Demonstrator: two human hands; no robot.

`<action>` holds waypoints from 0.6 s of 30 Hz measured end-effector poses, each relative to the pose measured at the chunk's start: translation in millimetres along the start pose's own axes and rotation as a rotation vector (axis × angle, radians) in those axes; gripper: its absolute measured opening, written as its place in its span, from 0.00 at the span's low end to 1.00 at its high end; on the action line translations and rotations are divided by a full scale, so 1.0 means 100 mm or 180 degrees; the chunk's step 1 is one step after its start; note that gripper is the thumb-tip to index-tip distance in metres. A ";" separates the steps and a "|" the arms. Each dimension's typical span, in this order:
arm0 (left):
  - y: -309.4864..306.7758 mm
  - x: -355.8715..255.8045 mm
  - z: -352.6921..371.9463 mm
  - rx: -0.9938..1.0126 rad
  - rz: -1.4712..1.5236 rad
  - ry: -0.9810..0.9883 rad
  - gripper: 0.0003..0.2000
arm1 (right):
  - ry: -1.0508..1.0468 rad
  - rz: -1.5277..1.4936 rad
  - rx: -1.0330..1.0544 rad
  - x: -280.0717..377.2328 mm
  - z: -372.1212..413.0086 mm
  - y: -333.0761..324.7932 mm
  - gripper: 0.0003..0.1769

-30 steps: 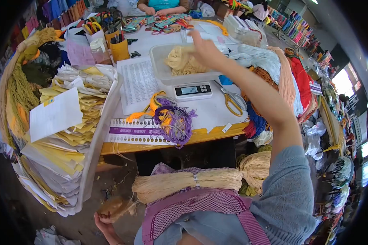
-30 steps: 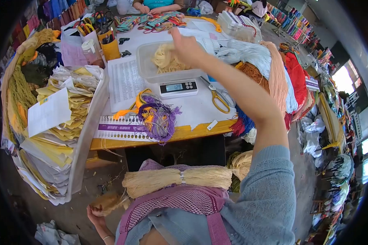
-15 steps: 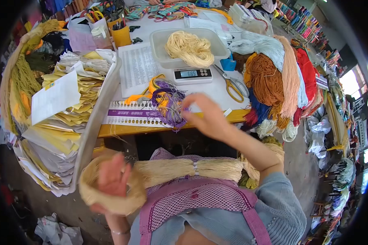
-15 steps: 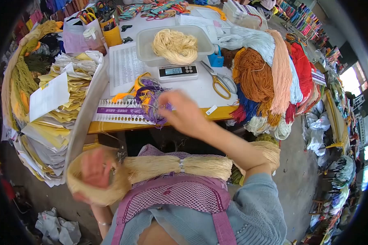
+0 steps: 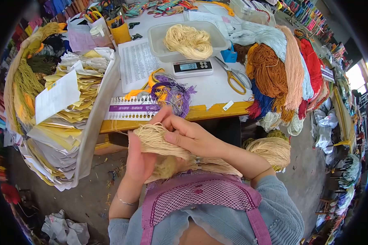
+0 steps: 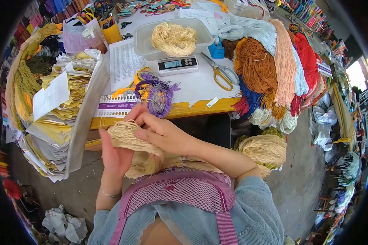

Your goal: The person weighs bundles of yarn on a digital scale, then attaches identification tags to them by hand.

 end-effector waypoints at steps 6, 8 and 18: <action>-0.23 -0.13 -0.16 -0.0547 -0.1438 0.0003 0.21 | -0.0186 -0.0230 -0.0387 0.00 -0.06 -0.31 0.02; -0.33 -0.08 -0.09 -0.0902 -0.0884 -0.0290 0.20 | -0.0322 -0.0632 -0.0486 0.07 -0.07 -0.36 0.04; -0.24 -0.21 -0.23 -0.0690 -0.0479 0.0144 0.18 | -0.0337 -0.1350 -0.0780 -0.06 -0.16 -0.48 0.09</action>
Point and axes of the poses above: each hand's wrist, its own z-axis away from the middle knuckle, its own y-axis out of the palm, x = y × z, the point moved 10 cm from there along -z, towards the middle knuckle, and after that the axes turned 6 degrees about x, right-handed, at the moved point
